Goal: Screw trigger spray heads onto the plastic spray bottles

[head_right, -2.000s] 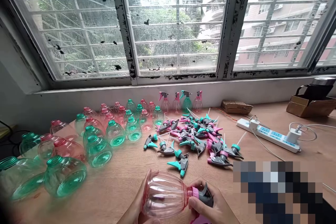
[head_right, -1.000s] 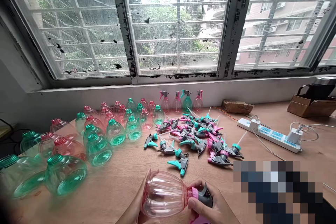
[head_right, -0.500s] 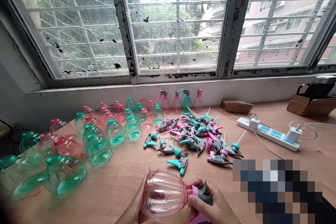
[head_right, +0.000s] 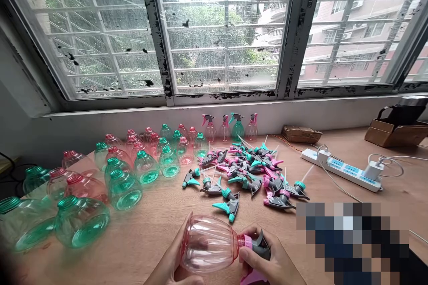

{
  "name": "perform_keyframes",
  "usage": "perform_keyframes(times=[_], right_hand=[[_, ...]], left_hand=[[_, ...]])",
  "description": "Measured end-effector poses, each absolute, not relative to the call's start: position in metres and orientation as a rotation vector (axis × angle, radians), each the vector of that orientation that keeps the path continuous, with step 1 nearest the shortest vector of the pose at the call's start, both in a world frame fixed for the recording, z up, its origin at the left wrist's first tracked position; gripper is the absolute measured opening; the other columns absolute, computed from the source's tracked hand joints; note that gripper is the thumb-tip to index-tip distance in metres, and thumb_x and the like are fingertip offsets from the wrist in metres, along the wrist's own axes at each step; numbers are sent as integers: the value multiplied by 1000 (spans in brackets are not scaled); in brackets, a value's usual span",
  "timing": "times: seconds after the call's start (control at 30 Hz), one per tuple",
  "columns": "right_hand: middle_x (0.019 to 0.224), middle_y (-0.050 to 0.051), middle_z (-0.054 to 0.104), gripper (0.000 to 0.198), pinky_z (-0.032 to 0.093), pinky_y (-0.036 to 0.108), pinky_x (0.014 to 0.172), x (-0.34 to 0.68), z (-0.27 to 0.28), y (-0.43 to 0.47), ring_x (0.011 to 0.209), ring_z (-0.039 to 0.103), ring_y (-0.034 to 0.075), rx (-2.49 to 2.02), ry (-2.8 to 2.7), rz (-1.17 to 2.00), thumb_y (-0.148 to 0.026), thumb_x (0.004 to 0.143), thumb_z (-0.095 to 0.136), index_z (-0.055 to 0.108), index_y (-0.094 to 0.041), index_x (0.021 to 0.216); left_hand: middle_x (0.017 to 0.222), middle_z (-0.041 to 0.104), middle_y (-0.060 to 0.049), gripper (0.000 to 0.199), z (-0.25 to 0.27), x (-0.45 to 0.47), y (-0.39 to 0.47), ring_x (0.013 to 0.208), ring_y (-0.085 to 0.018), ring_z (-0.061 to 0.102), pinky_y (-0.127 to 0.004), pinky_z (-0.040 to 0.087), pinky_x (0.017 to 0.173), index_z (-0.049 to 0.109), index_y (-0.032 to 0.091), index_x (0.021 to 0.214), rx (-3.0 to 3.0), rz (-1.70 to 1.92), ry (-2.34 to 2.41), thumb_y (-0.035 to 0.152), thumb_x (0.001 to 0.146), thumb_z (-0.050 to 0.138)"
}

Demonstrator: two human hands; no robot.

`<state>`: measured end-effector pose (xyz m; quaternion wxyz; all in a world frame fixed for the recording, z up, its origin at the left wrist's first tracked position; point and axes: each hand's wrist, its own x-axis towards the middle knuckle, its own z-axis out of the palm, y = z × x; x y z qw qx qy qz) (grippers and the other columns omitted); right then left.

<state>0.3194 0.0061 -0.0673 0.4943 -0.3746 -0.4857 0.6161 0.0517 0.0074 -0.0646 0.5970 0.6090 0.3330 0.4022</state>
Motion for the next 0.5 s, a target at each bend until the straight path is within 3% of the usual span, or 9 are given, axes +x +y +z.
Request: perform_keyframes(times=[0.13, 0.33, 0.5], right_hand=[[61, 2, 76, 31, 54, 27, 54, 319, -65, 5, 54, 69, 17, -942, -1172, 1470, -42, 80, 81, 67, -16, 89], [61, 1, 75, 33, 55, 28, 53, 319, -64, 4, 53, 69, 18, -930, -1147, 1480, -42, 78, 83, 67, -16, 89], [61, 2, 75, 34, 52, 27, 53, 319, -66, 5, 53, 68, 18, -940, -1158, 1476, -42, 77, 83, 68, -15, 91]], left_hand=[[160, 24, -14, 115, -62, 52, 6, 127, -31, 50, -37, 41, 107, 11, 28, 160, 1410, 941, 795, 50, 74, 84], [161, 26, -10, 102, -61, 55, 8, 112, -25, 60, -35, 46, 100, 6, 40, 158, 1536, 994, 768, 48, 84, 75], [164, 17, -11, 118, -61, 53, 5, 122, -29, 53, -38, 44, 105, 1, 36, 159, 1445, 965, 780, 46, 76, 84]])
